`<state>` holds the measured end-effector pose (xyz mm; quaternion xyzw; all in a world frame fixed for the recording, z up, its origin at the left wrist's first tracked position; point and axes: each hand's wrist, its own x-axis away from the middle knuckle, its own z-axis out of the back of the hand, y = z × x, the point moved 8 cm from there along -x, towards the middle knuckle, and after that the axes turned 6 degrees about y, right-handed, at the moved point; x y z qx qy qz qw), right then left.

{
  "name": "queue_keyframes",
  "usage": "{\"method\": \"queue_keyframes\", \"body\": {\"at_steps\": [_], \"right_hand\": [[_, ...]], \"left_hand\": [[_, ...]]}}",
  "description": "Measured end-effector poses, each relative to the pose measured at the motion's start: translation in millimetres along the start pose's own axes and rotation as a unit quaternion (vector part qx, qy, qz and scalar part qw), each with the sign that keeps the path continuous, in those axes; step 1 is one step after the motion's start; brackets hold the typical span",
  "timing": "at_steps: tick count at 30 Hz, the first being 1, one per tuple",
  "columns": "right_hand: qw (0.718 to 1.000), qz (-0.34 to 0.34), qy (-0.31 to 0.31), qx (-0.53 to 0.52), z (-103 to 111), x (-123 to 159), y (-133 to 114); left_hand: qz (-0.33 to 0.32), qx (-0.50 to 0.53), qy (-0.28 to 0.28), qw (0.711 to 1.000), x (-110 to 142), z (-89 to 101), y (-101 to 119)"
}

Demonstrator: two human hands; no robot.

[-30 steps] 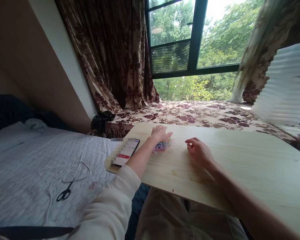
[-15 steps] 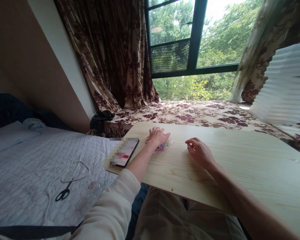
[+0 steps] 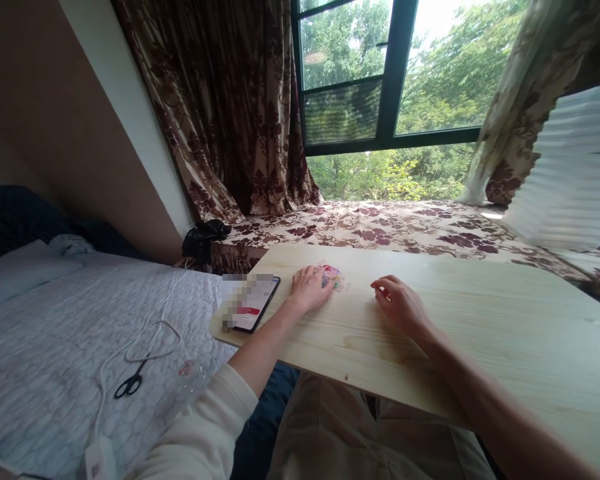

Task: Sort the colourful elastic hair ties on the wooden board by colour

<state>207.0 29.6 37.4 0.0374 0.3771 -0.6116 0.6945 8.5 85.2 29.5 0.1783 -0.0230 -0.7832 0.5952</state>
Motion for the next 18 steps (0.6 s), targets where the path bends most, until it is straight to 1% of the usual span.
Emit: {"method": "queue_keyframes", "body": {"at_steps": [4,7,11,14,16,18], "right_hand": [[1.000,0.008,0.004,0.002,2.1,0.7,0.4],[1.000,0.010,0.003,0.000,1.8,1.2,0.2],[1.000,0.009,-0.001,-0.002,-1.2,1.9,-2.1],[1.000,0.013,-0.002,-0.001,-1.6,2.4,-3.5],[1.000,0.017,-0.001,0.000,-0.4,2.6,-3.4],[1.000,0.017,0.001,0.001,0.9,2.6,-2.5]], "left_hand": [[0.008,0.006,0.015,1.000,-0.1,8.3,1.4],[0.024,0.006,0.023,0.999,12.3,16.4,-6.0],[0.036,0.004,0.011,0.999,31.8,13.2,-13.4],[0.033,0.002,0.011,0.999,35.7,10.3,-10.1],[0.029,0.001,0.019,0.999,36.3,13.8,-7.4],[0.030,-0.002,0.030,0.999,39.8,21.1,-7.9]]}}
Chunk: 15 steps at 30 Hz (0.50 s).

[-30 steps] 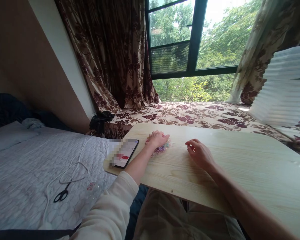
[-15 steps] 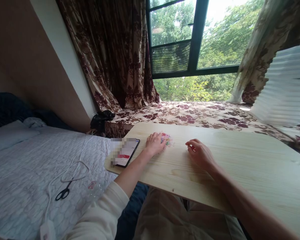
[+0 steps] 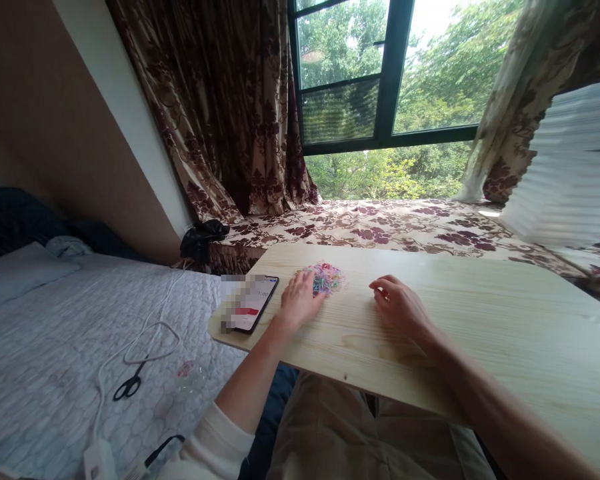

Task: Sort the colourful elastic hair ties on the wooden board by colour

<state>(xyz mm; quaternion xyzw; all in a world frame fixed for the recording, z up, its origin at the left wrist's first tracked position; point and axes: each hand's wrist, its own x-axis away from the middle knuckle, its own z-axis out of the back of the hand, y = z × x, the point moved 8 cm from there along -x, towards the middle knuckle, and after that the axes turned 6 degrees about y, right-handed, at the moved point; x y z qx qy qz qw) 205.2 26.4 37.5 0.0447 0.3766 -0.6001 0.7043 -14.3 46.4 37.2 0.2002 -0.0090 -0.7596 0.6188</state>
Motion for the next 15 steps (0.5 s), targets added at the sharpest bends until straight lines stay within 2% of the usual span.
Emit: {"method": "queue_keyframes", "body": {"at_steps": [5,11,15], "right_hand": [[1.000,-0.003,-0.009,-0.002,-1.9,0.1,-0.5],[1.000,0.006,-0.013,-0.003,-2.8,0.7,-4.6],[1.000,0.009,-0.013,-0.002,-1.7,1.2,-4.2]], "left_hand": [[0.040,-0.023,0.020,0.999,13.7,15.1,-17.1],[0.028,-0.003,0.011,1.000,2.7,6.3,-14.5],[0.016,0.018,0.030,0.999,2.7,9.2,-13.6]]}}
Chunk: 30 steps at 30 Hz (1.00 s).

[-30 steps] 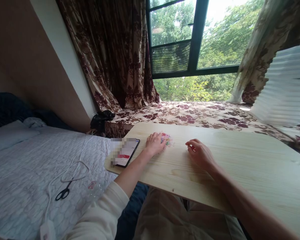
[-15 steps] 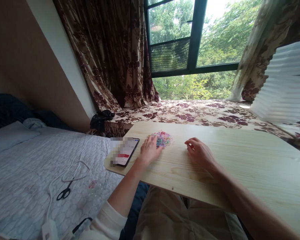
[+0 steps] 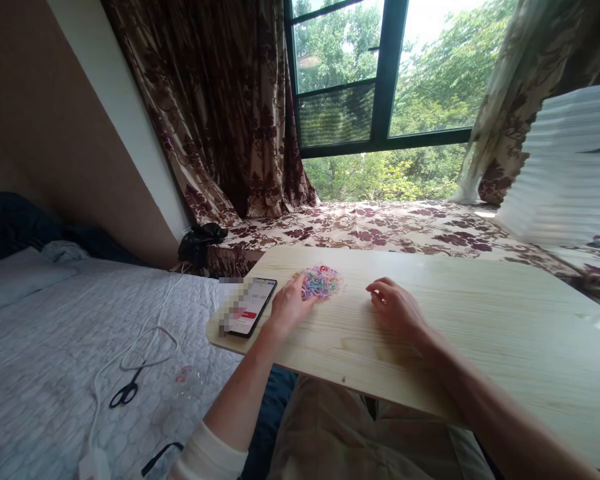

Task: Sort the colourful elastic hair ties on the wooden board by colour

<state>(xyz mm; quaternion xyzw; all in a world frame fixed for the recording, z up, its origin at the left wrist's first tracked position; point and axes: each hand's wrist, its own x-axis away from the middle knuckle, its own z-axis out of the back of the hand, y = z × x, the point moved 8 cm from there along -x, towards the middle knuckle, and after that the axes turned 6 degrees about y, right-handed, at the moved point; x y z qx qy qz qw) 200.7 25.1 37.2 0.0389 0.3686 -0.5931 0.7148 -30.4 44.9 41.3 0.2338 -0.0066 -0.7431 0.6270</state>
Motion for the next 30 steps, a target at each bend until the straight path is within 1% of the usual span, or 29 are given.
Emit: {"method": "queue_keyframes", "body": {"at_steps": [4,7,11,14,18,24,30], "right_hand": [[1.000,0.001,-0.011,-0.003,-2.5,0.6,-1.7],[1.000,0.002,-0.019,-0.003,-4.2,1.4,-4.0],[1.000,0.004,-0.023,-0.002,-4.7,2.2,-5.7],[1.000,0.006,-0.023,-0.001,-5.3,2.6,-5.9],[1.000,0.008,-0.022,-0.003,-6.0,2.9,-6.2],[1.000,0.011,-0.020,-0.004,-5.5,3.2,-6.2],[1.000,0.015,-0.023,-0.005,-5.7,3.2,-7.3]], "left_hand": [[0.002,-0.007,0.027,1.000,14.6,5.2,-1.5],[-0.004,-0.015,0.037,0.999,20.5,4.1,6.1],[-0.027,-0.025,0.040,0.999,12.5,1.9,21.0],[-0.044,-0.031,0.031,0.998,3.5,0.0,26.4],[-0.046,-0.036,0.025,0.998,-0.2,-3.3,24.5],[-0.042,-0.029,0.037,0.998,1.8,-6.5,22.4],[-0.044,-0.021,0.048,0.998,-0.3,-5.2,21.5]]}}
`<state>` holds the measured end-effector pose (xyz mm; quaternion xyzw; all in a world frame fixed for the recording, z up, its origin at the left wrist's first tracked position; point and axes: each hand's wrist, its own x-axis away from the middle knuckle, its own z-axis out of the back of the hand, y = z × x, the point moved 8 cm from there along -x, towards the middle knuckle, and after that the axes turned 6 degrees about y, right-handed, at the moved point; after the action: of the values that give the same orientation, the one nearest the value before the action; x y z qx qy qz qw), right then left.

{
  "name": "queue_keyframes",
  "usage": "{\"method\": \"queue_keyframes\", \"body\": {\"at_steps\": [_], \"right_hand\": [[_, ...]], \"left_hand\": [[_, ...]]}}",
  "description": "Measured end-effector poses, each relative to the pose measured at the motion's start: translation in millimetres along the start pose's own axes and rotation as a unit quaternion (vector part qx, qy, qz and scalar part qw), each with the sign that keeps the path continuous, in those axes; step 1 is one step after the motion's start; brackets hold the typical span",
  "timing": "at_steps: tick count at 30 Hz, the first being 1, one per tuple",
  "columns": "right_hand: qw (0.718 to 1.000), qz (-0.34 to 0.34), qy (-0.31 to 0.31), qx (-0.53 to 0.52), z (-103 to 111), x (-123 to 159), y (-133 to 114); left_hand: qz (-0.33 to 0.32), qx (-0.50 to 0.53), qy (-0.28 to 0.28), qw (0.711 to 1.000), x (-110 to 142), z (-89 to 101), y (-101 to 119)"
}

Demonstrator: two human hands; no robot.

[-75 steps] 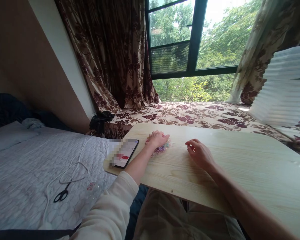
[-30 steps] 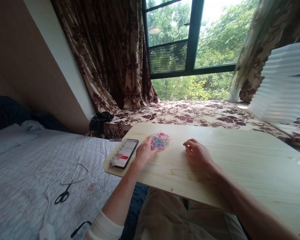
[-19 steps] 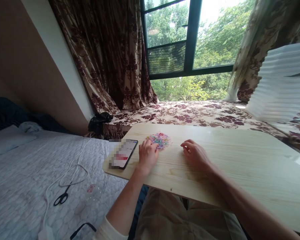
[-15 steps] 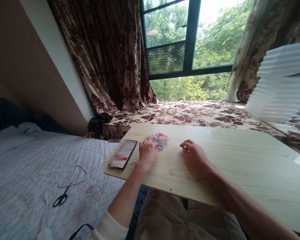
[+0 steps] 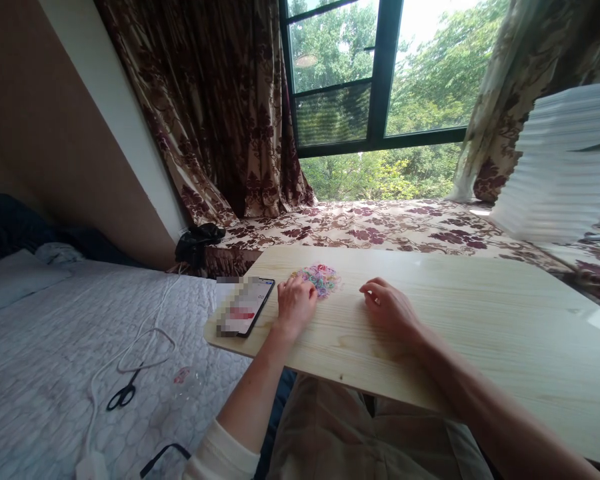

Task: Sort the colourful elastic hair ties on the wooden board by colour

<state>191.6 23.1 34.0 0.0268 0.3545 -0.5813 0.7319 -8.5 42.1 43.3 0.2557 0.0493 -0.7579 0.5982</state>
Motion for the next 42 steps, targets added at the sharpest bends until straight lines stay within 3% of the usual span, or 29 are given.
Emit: {"method": "queue_keyframes", "body": {"at_steps": [42], "right_hand": [[1.000,0.006,-0.005,-0.006,1.1,0.0,-1.4]], "left_hand": [[-0.012,0.037,0.046,0.998,-3.1,7.8,-2.1]]}}
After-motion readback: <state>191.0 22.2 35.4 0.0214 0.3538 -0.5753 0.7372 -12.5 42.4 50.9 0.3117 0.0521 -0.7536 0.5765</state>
